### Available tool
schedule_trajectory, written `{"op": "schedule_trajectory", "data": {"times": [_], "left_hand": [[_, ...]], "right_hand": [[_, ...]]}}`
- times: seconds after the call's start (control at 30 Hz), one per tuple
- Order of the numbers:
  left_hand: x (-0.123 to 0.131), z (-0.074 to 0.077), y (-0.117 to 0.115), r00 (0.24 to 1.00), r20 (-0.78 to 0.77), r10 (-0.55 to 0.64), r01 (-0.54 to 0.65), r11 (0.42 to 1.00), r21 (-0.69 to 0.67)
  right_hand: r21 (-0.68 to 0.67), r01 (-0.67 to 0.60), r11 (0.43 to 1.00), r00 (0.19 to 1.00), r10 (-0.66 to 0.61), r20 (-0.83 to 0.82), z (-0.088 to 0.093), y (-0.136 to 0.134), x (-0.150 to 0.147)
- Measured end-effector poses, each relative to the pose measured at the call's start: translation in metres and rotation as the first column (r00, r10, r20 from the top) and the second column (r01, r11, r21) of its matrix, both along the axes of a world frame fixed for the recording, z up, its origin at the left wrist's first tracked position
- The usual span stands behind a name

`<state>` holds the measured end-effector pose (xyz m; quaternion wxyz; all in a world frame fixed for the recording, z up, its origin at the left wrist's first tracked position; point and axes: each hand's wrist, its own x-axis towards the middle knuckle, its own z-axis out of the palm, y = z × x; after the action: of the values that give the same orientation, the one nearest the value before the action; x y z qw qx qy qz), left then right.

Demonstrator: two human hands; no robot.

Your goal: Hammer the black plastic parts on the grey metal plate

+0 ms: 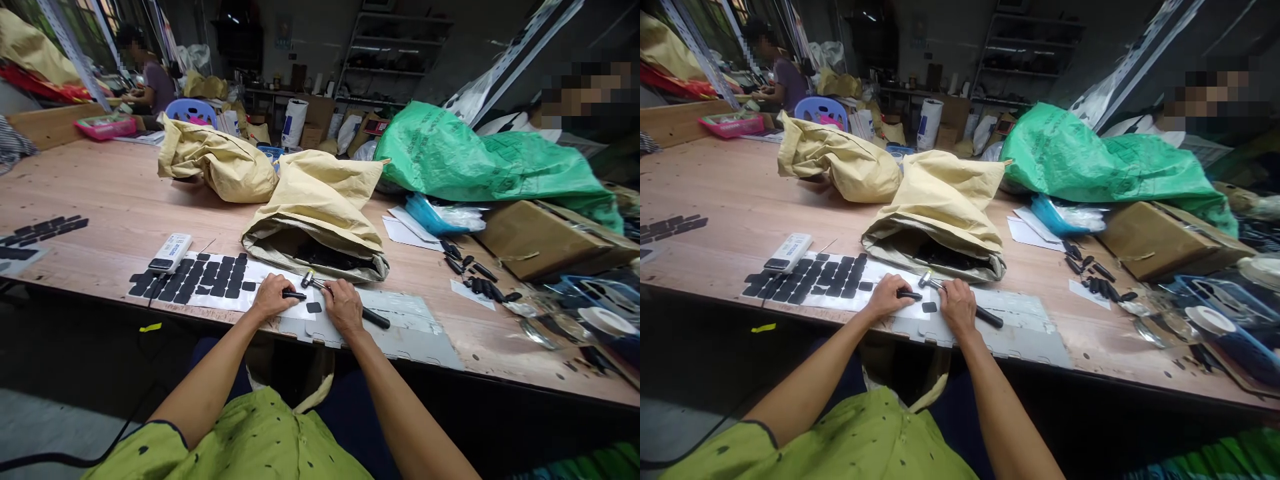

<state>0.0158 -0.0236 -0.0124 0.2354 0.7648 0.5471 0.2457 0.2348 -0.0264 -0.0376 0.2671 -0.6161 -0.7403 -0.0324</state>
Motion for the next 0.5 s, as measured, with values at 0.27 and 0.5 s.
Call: {"op": "schedule_trajectory", "data": {"times": [0.27, 0.5], "left_hand": [[-0.0032, -0.0041, 0.0041, 0.999, -0.008, -0.038, 0.039, 0.999, 0.025], [-0.0032, -0.0037, 0.0039, 0.998, -0.050, -0.041, 0.042, 0.999, 0.021]], "right_hand": [[0.000, 0.021, 1.000, 1.000, -0.021, 0.023, 0.0049, -0.0045, -0.0048], [0.003, 0.020, 1.000, 1.000, -0.020, 0.015, 0.0030, -0.0041, -0.0050]]}}
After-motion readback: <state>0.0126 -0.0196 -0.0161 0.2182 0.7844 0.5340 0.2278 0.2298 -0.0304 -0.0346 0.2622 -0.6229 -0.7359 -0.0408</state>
